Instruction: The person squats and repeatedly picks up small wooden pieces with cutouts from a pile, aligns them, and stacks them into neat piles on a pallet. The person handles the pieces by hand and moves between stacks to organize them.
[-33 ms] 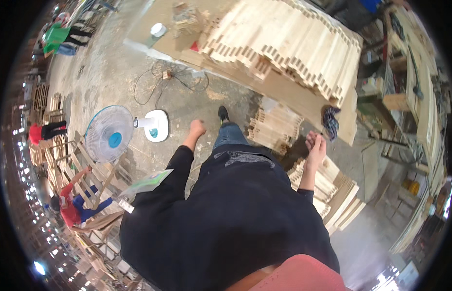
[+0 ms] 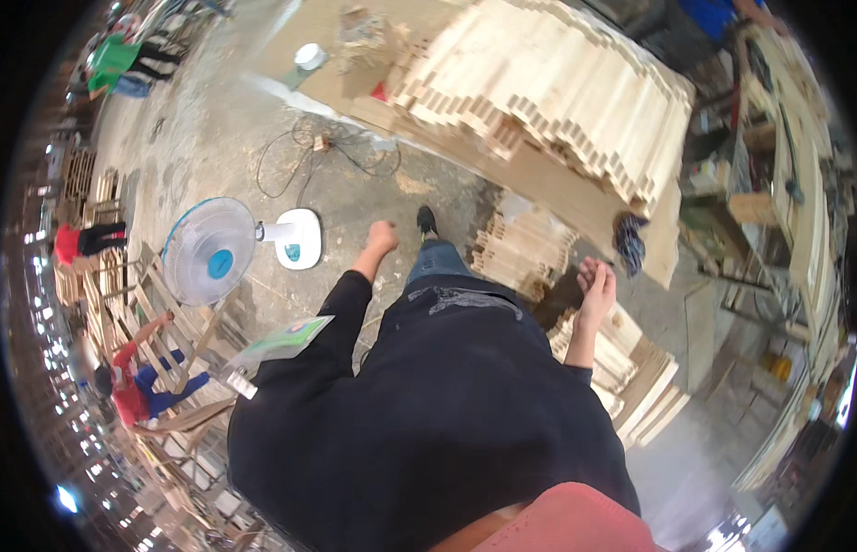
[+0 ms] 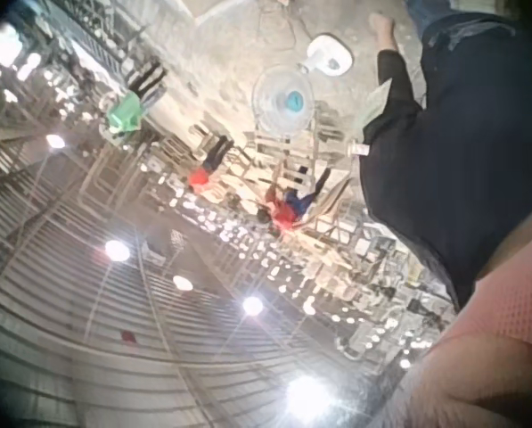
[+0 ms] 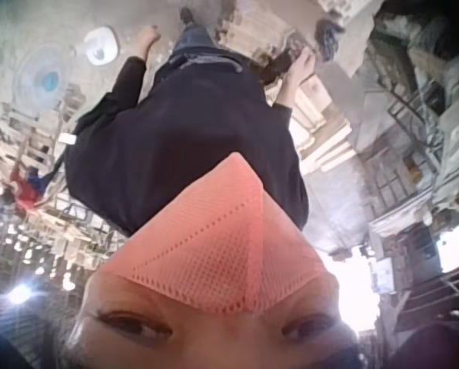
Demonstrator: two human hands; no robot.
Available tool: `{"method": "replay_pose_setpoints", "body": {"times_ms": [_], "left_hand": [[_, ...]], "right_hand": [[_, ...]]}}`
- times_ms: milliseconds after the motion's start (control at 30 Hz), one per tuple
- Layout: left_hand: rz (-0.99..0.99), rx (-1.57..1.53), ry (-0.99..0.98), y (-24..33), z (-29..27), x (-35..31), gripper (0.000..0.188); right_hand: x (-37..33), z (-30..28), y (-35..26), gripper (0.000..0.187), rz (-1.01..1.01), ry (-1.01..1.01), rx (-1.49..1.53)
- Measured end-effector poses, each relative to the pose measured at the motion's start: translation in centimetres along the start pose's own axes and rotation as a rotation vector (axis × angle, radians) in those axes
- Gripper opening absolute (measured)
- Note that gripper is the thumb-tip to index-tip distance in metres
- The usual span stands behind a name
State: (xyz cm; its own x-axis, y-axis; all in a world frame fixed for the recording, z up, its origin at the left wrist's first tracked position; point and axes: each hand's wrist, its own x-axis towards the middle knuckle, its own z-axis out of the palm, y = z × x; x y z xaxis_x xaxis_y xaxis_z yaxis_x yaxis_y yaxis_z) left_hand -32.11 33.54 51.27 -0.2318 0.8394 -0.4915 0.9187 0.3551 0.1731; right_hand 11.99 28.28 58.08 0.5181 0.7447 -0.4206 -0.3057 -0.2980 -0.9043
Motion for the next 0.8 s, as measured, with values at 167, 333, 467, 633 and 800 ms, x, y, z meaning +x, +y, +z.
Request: {"method": "replay_pose_setpoints", "body": {"times_ms": [167, 333, 467, 633, 800], "left_hand": [[0.199, -0.28, -0.014, 0.6, -3.0, 8.0, 0.039], [0.14, -0.306, 0.025, -5.7, -5.7, 11.5, 0.035], [0.039, -0.283, -0.003, -12.6, -5.7, 11.6, 0.019], [-0.214, -0.274, -0.159, -19.1, -7.5, 10.4, 0.031], [-0.392, -0.424, -0.199, -20.5, -10.6, 11.4, 0.033]], "right_hand": [[0.4, 8.4, 0.3, 0.03, -0.057, -0.047, -0.2], [3.0, 17.8, -1.5, 0.034, -0.157, -0.149, -0.301], [5.5, 27.0, -2.2, 0.027, -0.396, -0.259, -0.393], [7.1, 36.7, -3.2, 0.032, -0.603, -0.286, -0.633], [5.8, 42.4, -2.9, 0.032, -0.988, -0.202, -0.837]]}}
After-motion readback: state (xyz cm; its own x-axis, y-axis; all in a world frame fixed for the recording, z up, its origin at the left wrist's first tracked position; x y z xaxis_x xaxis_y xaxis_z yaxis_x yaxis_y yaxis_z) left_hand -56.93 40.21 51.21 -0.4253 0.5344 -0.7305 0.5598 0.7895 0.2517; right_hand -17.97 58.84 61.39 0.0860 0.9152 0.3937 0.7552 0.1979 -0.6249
